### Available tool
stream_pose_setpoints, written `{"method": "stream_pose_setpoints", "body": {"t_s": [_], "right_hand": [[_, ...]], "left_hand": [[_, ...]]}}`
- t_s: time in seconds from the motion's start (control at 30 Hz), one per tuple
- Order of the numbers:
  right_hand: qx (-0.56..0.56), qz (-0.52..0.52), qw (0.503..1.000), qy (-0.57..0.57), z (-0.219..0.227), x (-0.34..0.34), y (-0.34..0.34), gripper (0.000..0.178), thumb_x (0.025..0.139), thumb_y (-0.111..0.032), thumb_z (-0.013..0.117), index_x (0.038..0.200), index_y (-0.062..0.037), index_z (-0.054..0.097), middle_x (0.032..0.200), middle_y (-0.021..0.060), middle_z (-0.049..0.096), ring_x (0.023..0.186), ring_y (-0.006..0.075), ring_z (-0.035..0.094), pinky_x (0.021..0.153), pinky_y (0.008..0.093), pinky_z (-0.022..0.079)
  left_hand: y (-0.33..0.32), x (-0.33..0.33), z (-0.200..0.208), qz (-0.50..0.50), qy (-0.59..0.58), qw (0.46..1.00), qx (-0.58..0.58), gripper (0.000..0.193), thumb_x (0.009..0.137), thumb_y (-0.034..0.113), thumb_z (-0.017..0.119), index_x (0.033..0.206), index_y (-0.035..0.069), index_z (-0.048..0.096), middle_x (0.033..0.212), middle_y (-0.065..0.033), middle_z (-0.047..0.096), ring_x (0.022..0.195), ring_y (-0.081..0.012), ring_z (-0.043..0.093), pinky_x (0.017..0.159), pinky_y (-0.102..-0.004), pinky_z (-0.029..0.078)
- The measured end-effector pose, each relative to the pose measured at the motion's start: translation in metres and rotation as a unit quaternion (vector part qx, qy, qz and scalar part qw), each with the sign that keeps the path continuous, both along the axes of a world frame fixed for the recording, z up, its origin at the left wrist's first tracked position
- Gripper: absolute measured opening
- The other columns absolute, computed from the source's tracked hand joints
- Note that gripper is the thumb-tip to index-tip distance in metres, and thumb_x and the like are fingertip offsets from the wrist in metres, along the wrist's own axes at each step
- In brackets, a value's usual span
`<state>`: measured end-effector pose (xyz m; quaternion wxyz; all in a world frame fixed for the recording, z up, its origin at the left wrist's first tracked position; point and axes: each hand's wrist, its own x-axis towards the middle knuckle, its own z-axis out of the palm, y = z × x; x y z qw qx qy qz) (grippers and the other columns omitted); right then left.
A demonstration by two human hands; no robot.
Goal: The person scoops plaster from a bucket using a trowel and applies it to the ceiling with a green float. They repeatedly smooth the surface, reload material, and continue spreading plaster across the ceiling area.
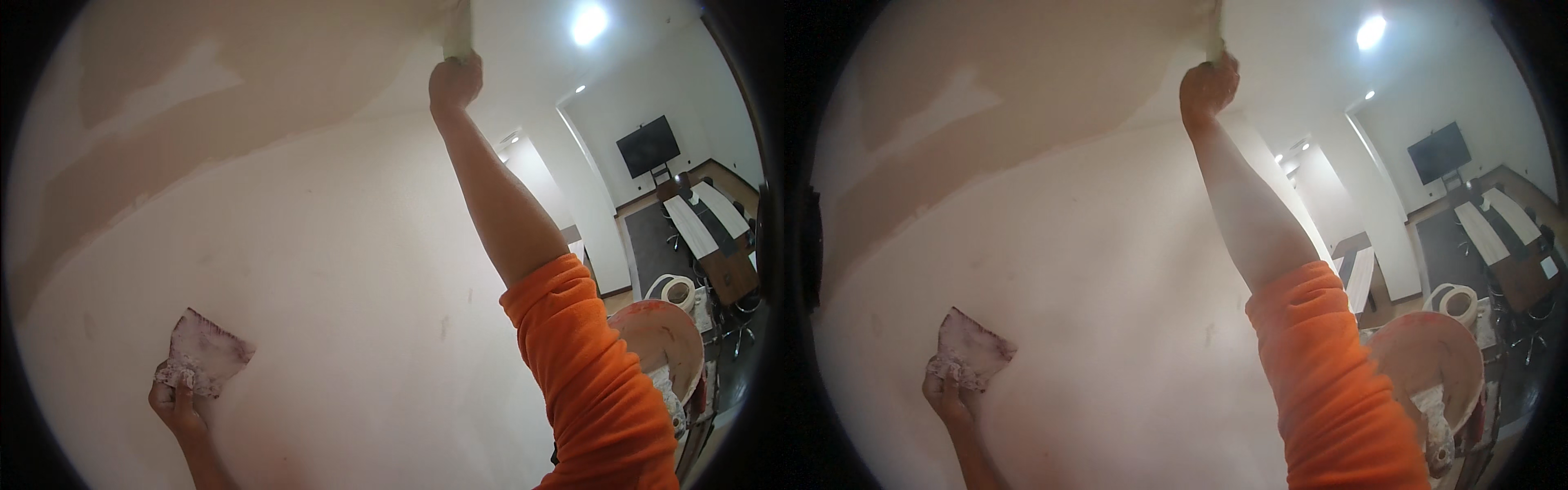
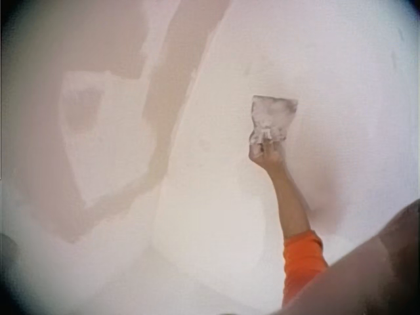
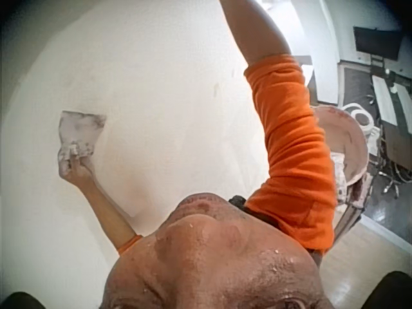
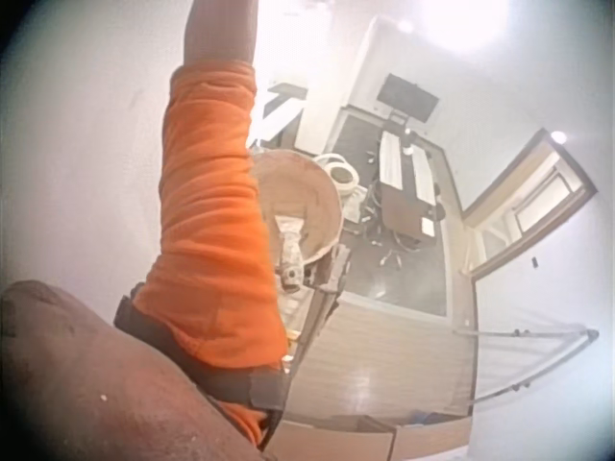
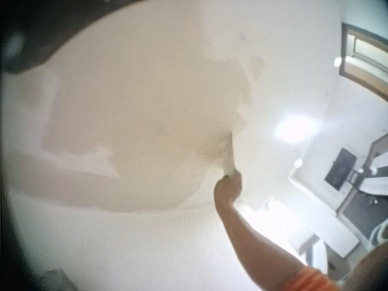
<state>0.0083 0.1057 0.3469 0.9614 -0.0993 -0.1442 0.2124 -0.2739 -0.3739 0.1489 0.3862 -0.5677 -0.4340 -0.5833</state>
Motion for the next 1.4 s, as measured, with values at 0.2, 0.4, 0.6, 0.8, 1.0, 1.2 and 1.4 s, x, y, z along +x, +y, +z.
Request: {"method": "stream_pose_setpoints", "body": {"t_s": [0.2, 0.4, 0.6, 0.8, 1.0, 1.2, 1.4], "right_hand": [[0.026, -0.101, 0.98, -0.171, -0.021, -0.11, -0.073, 0.06, 0.082, 0.004, 0.058, 0.141, -0.0092, 0.051, 0.132, 0.0168, 0.052, 0.117, 0.0362, 0.051, 0.098, 0.0449, 0.044], [0.084, 0.093, 0.985, -0.12, -0.067, -0.114, -0.063, 0.029, 0.088, -0.003, 0.057, 0.116, 0.0038, 0.056, 0.106, 0.0249, 0.062, 0.101, 0.0422, 0.058, 0.088, 0.0497, 0.045], [-0.101, -0.16, 0.982, 0.02, -0.007, 0.049, 0.005, 0.022, 0.084, -0.011, 0.058, 0.099, 0.0054, 0.061, 0.093, 0.0235, 0.066, 0.091, 0.0417, 0.065, 0.079, 0.0494, 0.051], [-0.066, -0.148, 0.975, -0.153, 0.001, -0.026, -0.072, 0.06, 0.086, -0.005, 0.058, 0.144, -0.0147, 0.047, 0.13, 0.0153, 0.049, 0.117, 0.033, 0.052, 0.098, 0.0432, 0.046], [-0.005, 0.11, 0.985, -0.132, -0.048, -0.051, -0.058, 0.033, 0.092, -0.013, 0.059, 0.124, -0.0032, 0.055, 0.119, 0.0195, 0.057, 0.106, 0.0363, 0.059, 0.091, 0.0447, 0.048], [-0.048, 0.124, 0.987, -0.091, 0.031, 0.07, -0.068, 0.021, 0.091, -0.012, 0.056, 0.105, 0.0036, 0.054, 0.099, 0.0235, 0.061, 0.095, 0.0416, 0.061, 0.087, 0.0471, 0.049], [0.074, 0.031, 0.996, -0.033, -0.042, -0.016, -0.055, 0.018, 0.084, -0.009, 0.058, 0.097, 0.0035, 0.057, 0.094, 0.0234, 0.064, 0.094, 0.0434, 0.062, 0.083, 0.0494, 0.047]], "left_hand": [[-0.003, -0.002, 0.001, 0.007, 0.015, 1.0, -0.011, 0.026, 0.086, 0.005, 0.057, 0.107, -0.011, 0.06, 0.096, -0.0085, 0.064, 0.086, -0.0152, 0.058, 0.083, -0.0299, 0.047], [-0.006, -0.009, -0.002, -0.016, -0.042, 0.999, -0.001, 0.022, 0.088, 0.004, 0.055, 0.106, -0.009, 0.06, 0.096, -0.0072, 0.063, 0.086, -0.0136, 0.057, 0.083, -0.0286, 0.046], [0.001, 0.0, 0.001, -0.038, -0.027, 0.999, 0.007, 0.022, 0.088, 0.006, 0.056, 0.104, -0.008, 0.062, 0.093, -0.0062, 0.064, 0.085, -0.0129, 0.058, 0.08, -0.0278, 0.047], [0.002, -0.002, 0.002, -0.001, -0.001, 1.0, -0.013, 0.023, 0.09, 0.01, 0.058, 0.105, -0.008, 0.061, 0.092, -0.0058, 0.064, 0.083, -0.0121, 0.057, 0.077, -0.0277, 0.047], [-0.002, 0.007, -0.003, -0.026, 0.001, 1.0, -0.004, 0.024, 0.089, 0.009, 0.059, 0.105, -0.009, 0.061, 0.092, -0.0057, 0.064, 0.083, -0.0123, 0.056, 0.076, -0.027, 0.046], [0.0, 0.008, 0.004, 0.0, -0.023, 1.0, -0.02, 0.025, 0.089, 0.01, 0.06, 0.107, -0.008, 0.061, 0.093, -0.006, 0.064, 0.083, -0.0127, 0.057, 0.075, -0.0264, 0.046], [-0.009, -0.006, -0.006, -0.057, -0.038, 0.997, -0.028, 0.025, 0.09, 0.006, 0.058, 0.111, -0.007, 0.06, 0.099, -0.006, 0.063, 0.088, -0.0141, 0.057, 0.079, -0.0278, 0.047]]}}
